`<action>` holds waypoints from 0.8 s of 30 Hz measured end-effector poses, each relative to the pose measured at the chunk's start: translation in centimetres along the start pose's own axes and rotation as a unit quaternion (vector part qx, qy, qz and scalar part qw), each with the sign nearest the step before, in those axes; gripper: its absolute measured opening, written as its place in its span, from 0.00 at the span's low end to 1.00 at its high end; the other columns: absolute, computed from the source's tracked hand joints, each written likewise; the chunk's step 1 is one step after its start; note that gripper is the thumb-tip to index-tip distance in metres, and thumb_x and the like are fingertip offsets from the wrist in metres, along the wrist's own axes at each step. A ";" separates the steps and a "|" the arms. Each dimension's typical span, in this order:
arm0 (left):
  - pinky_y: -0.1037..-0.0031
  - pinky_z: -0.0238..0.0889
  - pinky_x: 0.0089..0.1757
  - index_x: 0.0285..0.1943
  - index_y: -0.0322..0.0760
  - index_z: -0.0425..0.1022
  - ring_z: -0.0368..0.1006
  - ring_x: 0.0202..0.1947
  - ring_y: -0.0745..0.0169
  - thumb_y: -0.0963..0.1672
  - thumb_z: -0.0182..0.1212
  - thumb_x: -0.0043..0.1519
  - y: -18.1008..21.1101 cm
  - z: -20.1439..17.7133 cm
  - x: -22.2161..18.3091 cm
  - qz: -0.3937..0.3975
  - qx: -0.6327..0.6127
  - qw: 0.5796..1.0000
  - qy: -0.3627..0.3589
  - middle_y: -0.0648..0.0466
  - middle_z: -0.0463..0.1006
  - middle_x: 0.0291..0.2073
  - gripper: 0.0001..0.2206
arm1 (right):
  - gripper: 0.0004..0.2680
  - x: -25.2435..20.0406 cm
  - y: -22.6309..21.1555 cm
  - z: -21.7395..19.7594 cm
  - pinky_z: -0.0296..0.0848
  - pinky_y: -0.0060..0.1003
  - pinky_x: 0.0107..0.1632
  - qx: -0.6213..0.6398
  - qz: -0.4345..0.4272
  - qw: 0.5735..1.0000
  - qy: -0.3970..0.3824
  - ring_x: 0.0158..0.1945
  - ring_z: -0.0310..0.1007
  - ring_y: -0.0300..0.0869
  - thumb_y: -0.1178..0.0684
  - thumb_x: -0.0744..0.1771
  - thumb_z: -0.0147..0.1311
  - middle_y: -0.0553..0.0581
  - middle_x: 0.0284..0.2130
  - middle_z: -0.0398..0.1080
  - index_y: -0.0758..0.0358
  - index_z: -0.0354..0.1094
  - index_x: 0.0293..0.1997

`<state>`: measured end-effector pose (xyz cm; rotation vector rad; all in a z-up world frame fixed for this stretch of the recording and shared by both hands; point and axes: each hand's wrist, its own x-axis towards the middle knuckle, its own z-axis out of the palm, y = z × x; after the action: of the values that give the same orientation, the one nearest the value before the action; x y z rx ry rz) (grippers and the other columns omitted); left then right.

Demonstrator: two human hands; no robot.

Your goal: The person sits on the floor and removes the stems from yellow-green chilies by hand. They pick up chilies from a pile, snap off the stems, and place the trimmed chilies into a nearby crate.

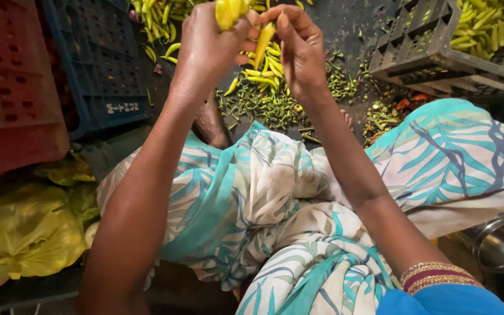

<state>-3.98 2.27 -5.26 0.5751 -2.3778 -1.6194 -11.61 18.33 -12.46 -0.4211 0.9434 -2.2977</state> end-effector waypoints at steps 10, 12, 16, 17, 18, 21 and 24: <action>0.56 0.70 0.34 0.47 0.30 0.77 0.80 0.32 0.42 0.44 0.69 0.65 0.9 1.0 -1.6 0.147 0.194 0.968 -0.061 0.41 0.82 0.31 0.10 | 0.07 -0.3 0.1 -0.5 0.72 0.31 0.52 -0.201 -0.044 0.977 0.052 0.45 0.72 0.34 0.52 0.74 0.55 0.51 0.40 0.76 0.66 0.74 0.47; 0.52 0.68 0.35 0.50 0.31 0.77 0.77 0.34 0.37 0.42 0.68 0.65 1.1 1.0 -2.2 0.202 0.250 0.945 -0.056 0.39 0.81 0.32 0.09 | 0.07 -0.7 -0.3 -1.3 0.73 0.32 0.51 -0.144 0.034 0.988 0.037 0.44 0.73 0.35 0.51 0.73 0.55 0.51 0.39 0.75 0.64 0.73 0.45; 0.51 0.68 0.36 0.53 0.30 0.76 0.77 0.36 0.34 0.37 0.64 0.57 2.0 0.5 -2.6 0.284 0.201 0.932 -0.097 0.40 0.80 0.34 0.14 | 0.07 -0.1 -3.1 -5.0 0.74 0.33 0.52 0.020 0.220 0.973 -0.062 0.45 0.75 0.37 0.50 0.73 0.57 0.51 0.42 0.75 0.62 0.71 0.45; 0.51 0.68 0.36 0.52 0.29 0.76 0.77 0.36 0.33 0.37 0.64 0.53 2.2 0.4 -2.3 0.315 0.169 0.928 -0.104 0.40 0.80 0.34 0.16 | 0.07 0.3 -4.1 -6.8 0.74 0.33 0.54 0.026 0.251 0.963 -0.095 0.46 0.75 0.37 0.49 0.73 0.58 0.51 0.43 0.75 0.62 0.71 0.45; 0.52 0.68 0.38 0.53 0.29 0.76 0.77 0.38 0.34 0.38 0.65 0.59 2.3 0.2 -2.1 0.294 0.157 0.939 -0.089 0.40 0.80 0.37 0.13 | 0.08 0.6 -4.9 -9.0 0.73 0.34 0.55 -0.116 0.280 0.943 -0.136 0.47 0.75 0.37 0.48 0.71 0.59 0.51 0.44 0.75 0.62 0.72 0.48; 0.54 0.69 0.40 0.53 0.31 0.75 0.77 0.41 0.36 0.41 0.67 0.67 2.1 -0.5 -1.7 0.243 0.139 0.959 -0.044 0.40 0.80 0.41 0.09 | 0.16 0.4 -3.2 -16.4 0.71 0.42 0.57 -0.548 0.349 0.729 -0.214 0.50 0.75 0.42 0.46 0.64 0.65 0.53 0.49 0.75 0.57 0.73 0.56; 0.54 0.68 0.39 0.50 0.32 0.77 0.77 0.39 0.36 0.40 0.67 0.64 1.5 -0.8 -1.3 0.224 0.166 0.960 -0.006 0.41 0.80 0.38 0.08 | 0.18 -1.0 4.5 -22.9 0.63 0.57 0.62 -0.841 0.366 0.394 -0.058 0.58 0.69 0.52 0.43 0.64 0.67 0.59 0.54 0.72 0.49 0.72 0.58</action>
<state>-2.80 2.67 -3.48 0.0571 -2.5629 -1.0457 -20.32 28.45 -31.68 -0.6303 2.3885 0.2077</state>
